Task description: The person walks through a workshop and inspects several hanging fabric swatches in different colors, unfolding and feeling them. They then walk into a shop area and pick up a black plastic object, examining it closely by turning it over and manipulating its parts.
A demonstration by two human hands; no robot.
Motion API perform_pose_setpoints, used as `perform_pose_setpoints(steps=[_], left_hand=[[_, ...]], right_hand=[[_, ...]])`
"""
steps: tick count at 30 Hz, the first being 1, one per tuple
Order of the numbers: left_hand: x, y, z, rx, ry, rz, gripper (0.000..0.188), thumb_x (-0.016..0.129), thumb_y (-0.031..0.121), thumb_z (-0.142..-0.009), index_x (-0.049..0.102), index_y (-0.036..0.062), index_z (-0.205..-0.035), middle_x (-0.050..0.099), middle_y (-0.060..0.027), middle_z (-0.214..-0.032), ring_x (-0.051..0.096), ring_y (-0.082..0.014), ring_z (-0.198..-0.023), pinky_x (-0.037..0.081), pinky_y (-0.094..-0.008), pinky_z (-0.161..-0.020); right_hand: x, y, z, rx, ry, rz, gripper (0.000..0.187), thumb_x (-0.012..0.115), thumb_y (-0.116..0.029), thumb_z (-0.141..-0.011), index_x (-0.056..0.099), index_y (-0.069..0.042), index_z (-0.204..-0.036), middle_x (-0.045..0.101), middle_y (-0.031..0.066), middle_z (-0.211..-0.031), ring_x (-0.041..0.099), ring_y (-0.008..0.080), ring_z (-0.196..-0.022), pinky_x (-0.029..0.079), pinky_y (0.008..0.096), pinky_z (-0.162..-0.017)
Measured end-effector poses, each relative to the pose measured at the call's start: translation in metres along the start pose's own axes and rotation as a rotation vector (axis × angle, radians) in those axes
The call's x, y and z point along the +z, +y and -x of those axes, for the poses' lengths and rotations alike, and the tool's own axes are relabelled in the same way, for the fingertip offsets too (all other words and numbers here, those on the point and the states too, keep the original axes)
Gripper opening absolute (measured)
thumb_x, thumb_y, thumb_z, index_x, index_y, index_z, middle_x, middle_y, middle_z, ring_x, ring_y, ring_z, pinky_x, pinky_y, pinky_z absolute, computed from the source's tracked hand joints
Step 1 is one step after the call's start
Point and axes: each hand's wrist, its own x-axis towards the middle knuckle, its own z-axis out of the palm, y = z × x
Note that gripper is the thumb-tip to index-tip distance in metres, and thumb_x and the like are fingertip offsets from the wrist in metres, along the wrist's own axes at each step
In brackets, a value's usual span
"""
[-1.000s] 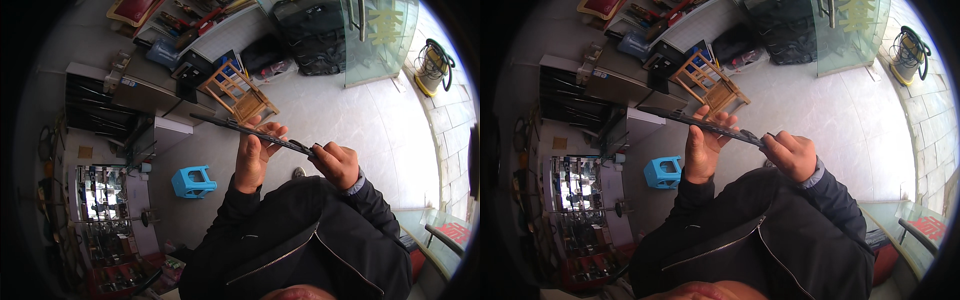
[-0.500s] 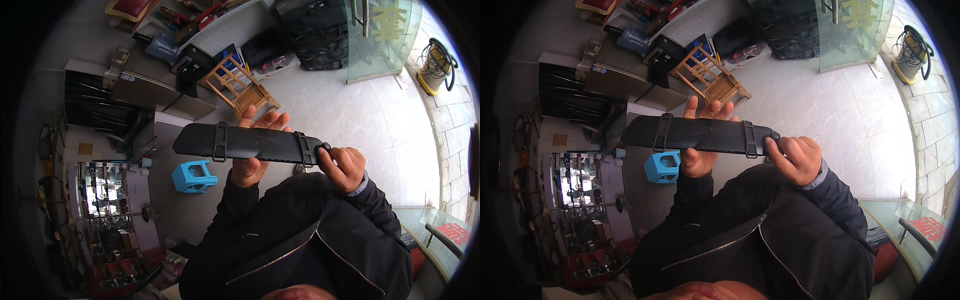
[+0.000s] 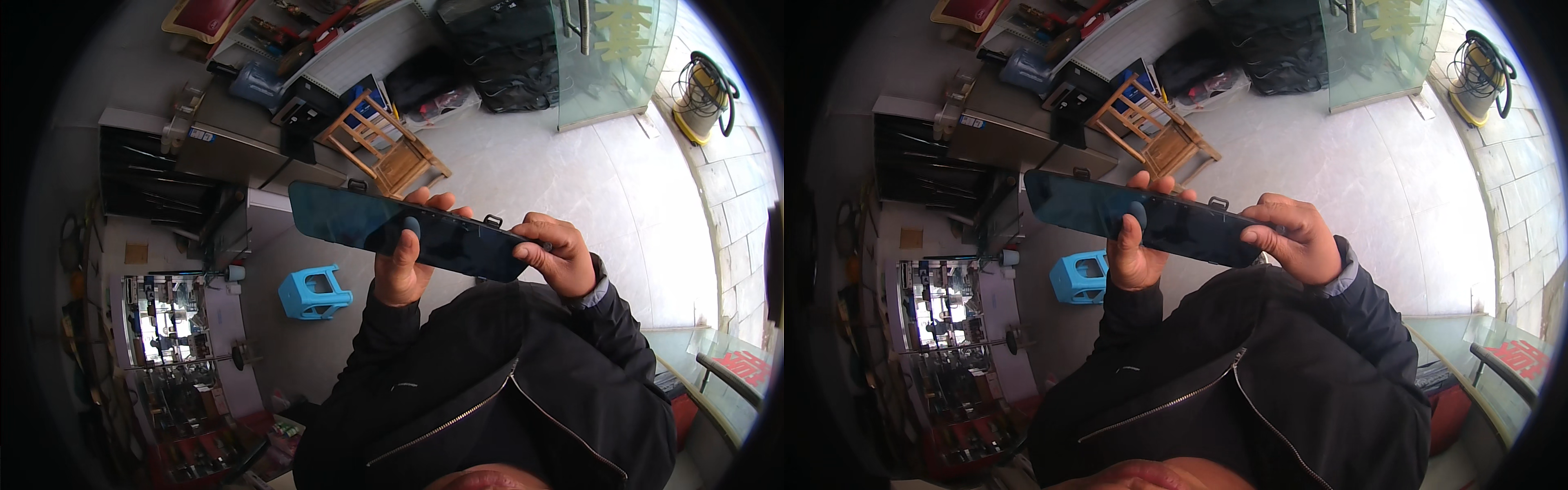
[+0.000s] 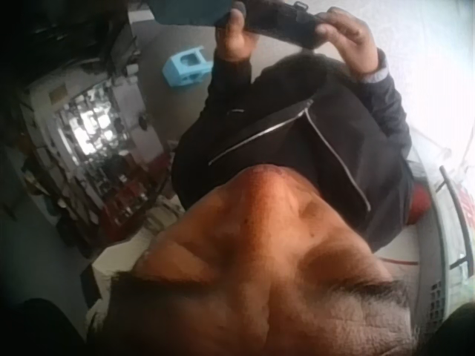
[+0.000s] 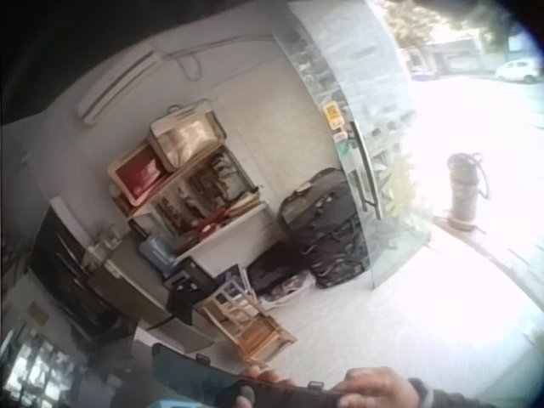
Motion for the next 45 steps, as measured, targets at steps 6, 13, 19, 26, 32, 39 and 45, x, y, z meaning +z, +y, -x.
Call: perform_pose_setpoints(steps=[6, 13, 19, 26, 32, 39, 45], left_hand=[[0.004, -0.004, -0.004, 0.051, -0.054, -0.030, 0.074, 0.067, 0.050, -0.104, 0.040, 0.0127, -0.162, 0.055, -0.0140, -0.149, 0.056, -0.0370, -0.140, 0.049, -0.0556, -0.115], [0.005, -0.015, -0.003, 0.099, -0.054, 0.057, 0.090, 0.073, 0.064, -0.094, 0.040, 0.0140, -0.162, 0.054, -0.0105, -0.143, 0.056, -0.0322, -0.135, 0.052, -0.0524, -0.111], [0.008, -0.019, -0.004, 0.135, -0.088, 0.136, 0.100, 0.079, 0.071, -0.084, 0.042, 0.0182, -0.161, 0.053, -0.0066, -0.136, 0.056, -0.0287, -0.130, 0.055, -0.0478, -0.107], [0.009, -0.017, -0.005, 0.138, -0.173, 0.228, 0.105, 0.080, 0.074, -0.080, 0.039, 0.0223, -0.162, 0.052, -0.0055, -0.128, 0.055, -0.0256, -0.122, 0.048, -0.0492, -0.114], [0.008, -0.012, -0.012, 0.072, -0.165, 0.215, 0.106, 0.075, 0.083, -0.078, 0.045, 0.0211, -0.159, 0.052, -0.0087, -0.121, 0.055, -0.0269, -0.115, 0.046, -0.0500, -0.110], [0.007, -0.012, -0.015, -0.014, -0.026, 0.237, 0.112, 0.073, 0.088, -0.075, 0.046, 0.0138, -0.153, 0.055, -0.0084, -0.116, 0.056, -0.0254, -0.111, 0.047, -0.0477, -0.107], [-0.001, -0.009, -0.016, -0.068, 0.027, 0.181, 0.115, 0.069, 0.092, -0.073, 0.048, 0.0093, -0.151, 0.056, -0.0098, -0.113, 0.057, -0.0264, -0.108, 0.048, -0.0476, -0.103]], right_hand=[[0.000, 0.004, 0.001, 0.037, -0.028, -0.037, 0.033, 0.077, -0.028, -0.099, 0.073, 0.003, -0.108, 0.063, 0.0095, -0.085, 0.061, 0.0216, -0.078, 0.049, 0.0345, -0.072], [0.003, 0.005, 0.002, 0.054, -0.048, -0.060, 0.031, 0.077, -0.028, -0.100, 0.074, 0.002, -0.108, 0.063, 0.0093, -0.086, 0.061, 0.0206, -0.079, 0.049, 0.0340, -0.073], [0.006, -0.002, 0.003, -0.007, -0.057, 0.038, 0.028, 0.078, -0.025, -0.099, 0.074, 0.002, -0.108, 0.065, 0.0099, -0.085, 0.063, 0.0236, -0.077, 0.049, 0.0345, -0.071], [0.015, 0.002, 0.005, -0.096, -0.066, 0.087, 0.025, 0.081, -0.021, -0.096, 0.074, 0.001, -0.106, 0.066, 0.0118, -0.084, 0.065, 0.0265, -0.074, 0.050, 0.0361, -0.068], [0.026, 0.014, 0.007, -0.039, -0.137, 0.045, 0.027, 0.084, -0.023, -0.094, 0.073, 0.000, -0.104, 0.067, 0.0128, -0.083, 0.067, 0.0272, -0.071, 0.050, 0.0354, -0.064], [0.024, 0.024, 0.003, -0.015, -0.137, 0.085, 0.028, 0.083, -0.026, -0.094, 0.074, -0.001, -0.103, 0.069, 0.0129, -0.083, 0.068, 0.0277, -0.070, 0.051, 0.0349, -0.065], [0.017, 0.025, 0.001, 0.018, -0.045, 0.150, 0.024, 0.080, -0.024, -0.097, 0.075, -0.002, -0.103, 0.071, 0.0136, -0.085, 0.069, 0.0304, -0.075, 0.053, 0.0362, -0.069]])
